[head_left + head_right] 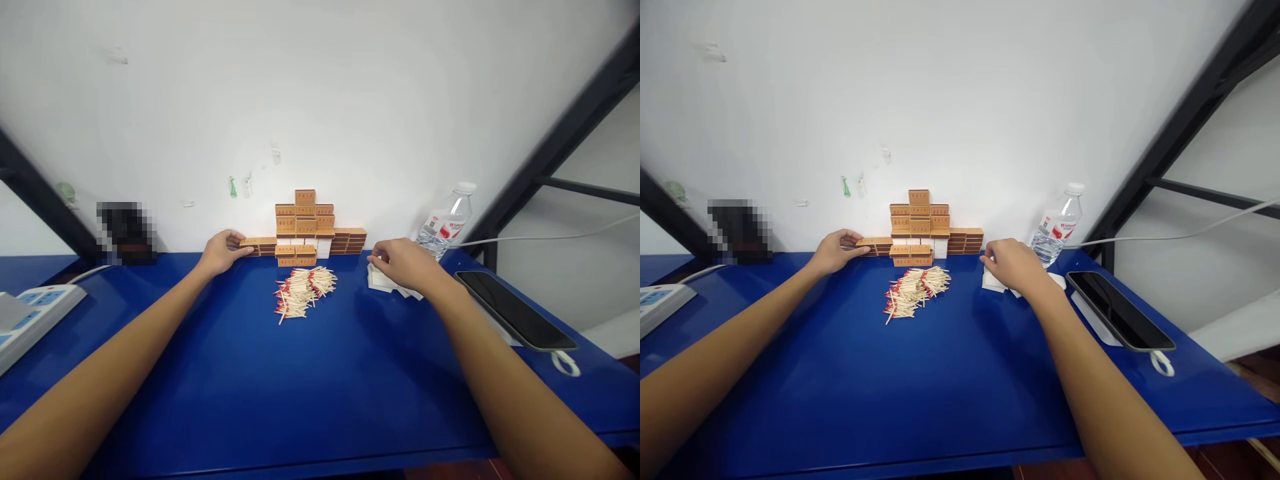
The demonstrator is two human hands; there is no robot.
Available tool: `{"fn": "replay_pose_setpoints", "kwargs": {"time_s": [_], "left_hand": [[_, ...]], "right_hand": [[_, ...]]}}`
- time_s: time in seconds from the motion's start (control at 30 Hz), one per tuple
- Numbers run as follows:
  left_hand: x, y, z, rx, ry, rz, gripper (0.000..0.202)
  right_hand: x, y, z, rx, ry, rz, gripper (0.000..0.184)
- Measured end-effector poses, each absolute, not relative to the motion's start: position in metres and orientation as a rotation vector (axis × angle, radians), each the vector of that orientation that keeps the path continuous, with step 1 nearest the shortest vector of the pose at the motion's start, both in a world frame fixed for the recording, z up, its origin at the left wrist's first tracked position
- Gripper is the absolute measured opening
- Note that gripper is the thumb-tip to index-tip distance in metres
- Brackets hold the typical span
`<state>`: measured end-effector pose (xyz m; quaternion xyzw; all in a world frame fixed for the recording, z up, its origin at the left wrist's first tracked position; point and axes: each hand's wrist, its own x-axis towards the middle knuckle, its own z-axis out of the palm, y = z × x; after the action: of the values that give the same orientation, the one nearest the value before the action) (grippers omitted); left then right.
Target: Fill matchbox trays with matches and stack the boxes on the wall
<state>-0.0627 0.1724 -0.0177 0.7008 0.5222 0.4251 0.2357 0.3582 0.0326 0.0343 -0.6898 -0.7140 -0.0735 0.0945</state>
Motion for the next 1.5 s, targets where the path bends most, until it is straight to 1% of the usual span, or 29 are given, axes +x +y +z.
{"fn": "replay_pose_setpoints", "kwargs": {"time_s": [0.17,0.4,0.6,0.73,0.9,1.07,1.17,1.2,1.27,1.37,1.43,1.5], "left_hand": [[-0.063,0.173,-0.020,1.850,1.437,1.182,0.070],[-0.068,0.172,-0.014,1.910,1.415,1.080,0.060],[-0.068,0.167,-0.010,1.943,1.411,1.061,0.065],[-0.070,0.159,-0.002,1.966,1.428,1.050,0.063],[-0.088,0.116,0.014,1.988,1.474,1.023,0.061],[-0.116,0.049,0.010,2.268,1.478,0.594,0.056],[-0.118,0.027,0.011,2.239,1.512,0.713,0.052],[-0.114,0.025,0.014,2.234,1.512,0.779,0.051],[-0.095,0.023,0.024,2.250,1.488,0.898,0.050],[-0.050,0.025,0.039,2.336,1.310,1.050,0.050],[-0.021,0.027,0.043,2.395,1.165,1.137,0.046],[-0.002,0.029,0.040,2.398,1.064,1.229,0.043]], "right_hand": [[0.356,0.033,0.034,-2.006,-2.127,-0.185,0.021],[0.357,0.035,0.033,-1.980,-2.140,-0.152,0.021],[0.358,0.036,0.031,-1.964,-2.147,-0.139,0.021],[0.359,0.036,0.032,-1.953,-2.150,-0.139,0.021],[0.359,0.035,0.033,-1.967,-2.132,-0.154,0.021],[0.360,0.036,0.030,-1.919,-2.175,-0.133,0.020],[0.351,0.034,0.032,-1.870,-2.158,-0.102,0.018],[0.343,0.032,0.033,-1.798,-2.138,-0.057,0.018],[0.321,0.025,0.034,-1.553,-2.063,0.134,0.020],[0.278,0.011,0.029,-1.157,-1.822,0.619,0.032],[0.253,0.002,0.022,-1.048,-1.725,0.837,0.034],[0.239,-0.003,0.015,-0.992,-1.683,0.915,0.032]]}}
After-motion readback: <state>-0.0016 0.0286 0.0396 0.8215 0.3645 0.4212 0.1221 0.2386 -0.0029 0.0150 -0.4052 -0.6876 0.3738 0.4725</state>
